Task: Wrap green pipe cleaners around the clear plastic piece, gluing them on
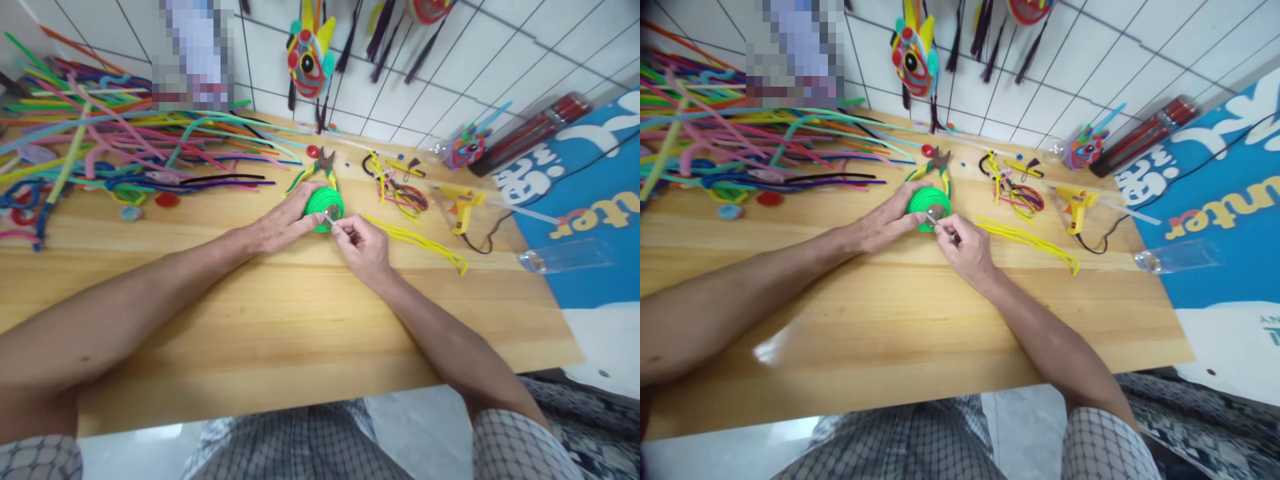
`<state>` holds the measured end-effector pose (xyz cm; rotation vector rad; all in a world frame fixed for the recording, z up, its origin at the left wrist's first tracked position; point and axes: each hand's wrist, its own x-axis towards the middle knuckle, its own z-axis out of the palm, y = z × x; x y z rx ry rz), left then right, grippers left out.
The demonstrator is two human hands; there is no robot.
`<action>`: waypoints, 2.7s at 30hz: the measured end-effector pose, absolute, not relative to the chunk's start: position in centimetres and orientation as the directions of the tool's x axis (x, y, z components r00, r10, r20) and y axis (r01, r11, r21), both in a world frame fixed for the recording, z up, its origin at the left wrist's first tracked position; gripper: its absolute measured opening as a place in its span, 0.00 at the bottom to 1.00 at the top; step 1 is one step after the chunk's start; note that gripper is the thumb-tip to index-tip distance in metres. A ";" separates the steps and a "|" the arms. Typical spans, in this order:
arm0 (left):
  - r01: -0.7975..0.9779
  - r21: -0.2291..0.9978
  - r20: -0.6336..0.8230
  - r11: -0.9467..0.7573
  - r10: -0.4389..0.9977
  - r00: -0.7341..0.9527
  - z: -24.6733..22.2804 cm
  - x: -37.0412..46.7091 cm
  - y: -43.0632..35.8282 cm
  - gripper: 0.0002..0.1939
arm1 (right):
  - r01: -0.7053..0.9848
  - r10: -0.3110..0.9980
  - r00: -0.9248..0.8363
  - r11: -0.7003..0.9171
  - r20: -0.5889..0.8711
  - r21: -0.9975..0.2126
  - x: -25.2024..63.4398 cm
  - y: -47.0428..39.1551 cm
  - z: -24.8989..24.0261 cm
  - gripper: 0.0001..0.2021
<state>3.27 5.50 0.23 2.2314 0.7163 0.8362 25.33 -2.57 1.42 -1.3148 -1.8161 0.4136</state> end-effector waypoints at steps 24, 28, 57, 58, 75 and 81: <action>0.312 0.737 0.327 -0.600 0.720 0.611 0.7 3.9 5.6 0.39 | 0.600 0.921 -0.065 0.344 0.385 -0.722 25.1 -2.6 0.7 0.14; 0.299 0.764 0.288 -0.571 0.718 0.634 0.9 3.9 5.6 0.33 | 0.590 0.923 -0.059 0.340 0.381 -0.732 25.2 -2.5 0.7 0.13; 0.168 0.768 0.444 -0.619 0.702 0.557 -0.6 4.9 4.5 0.28 | 0.572 0.923 -0.049 0.340 0.383 -0.746 26.0 -3.3 0.9 0.10; 0.164 0.767 0.447 -0.620 0.700 0.557 -0.7 4.8 4.5 0.28 | 0.572 0.919 -0.050 0.347 0.391 -0.743 26.0 -3.3 0.8 0.09; 0.160 0.777 0.436 -0.608 0.705 0.560 -0.9 4.7 4.6 0.27 | 0.571 0.902 -0.069 0.385 0.425 -0.725 25.7 -3.1 0.7 0.09; 0.192 0.775 0.420 -0.602 0.718 0.555 -0.8 4.6 4.6 0.28 | 0.552 0.915 -0.078 0.370 0.396 -0.747 25.9 -3.1 0.5 0.10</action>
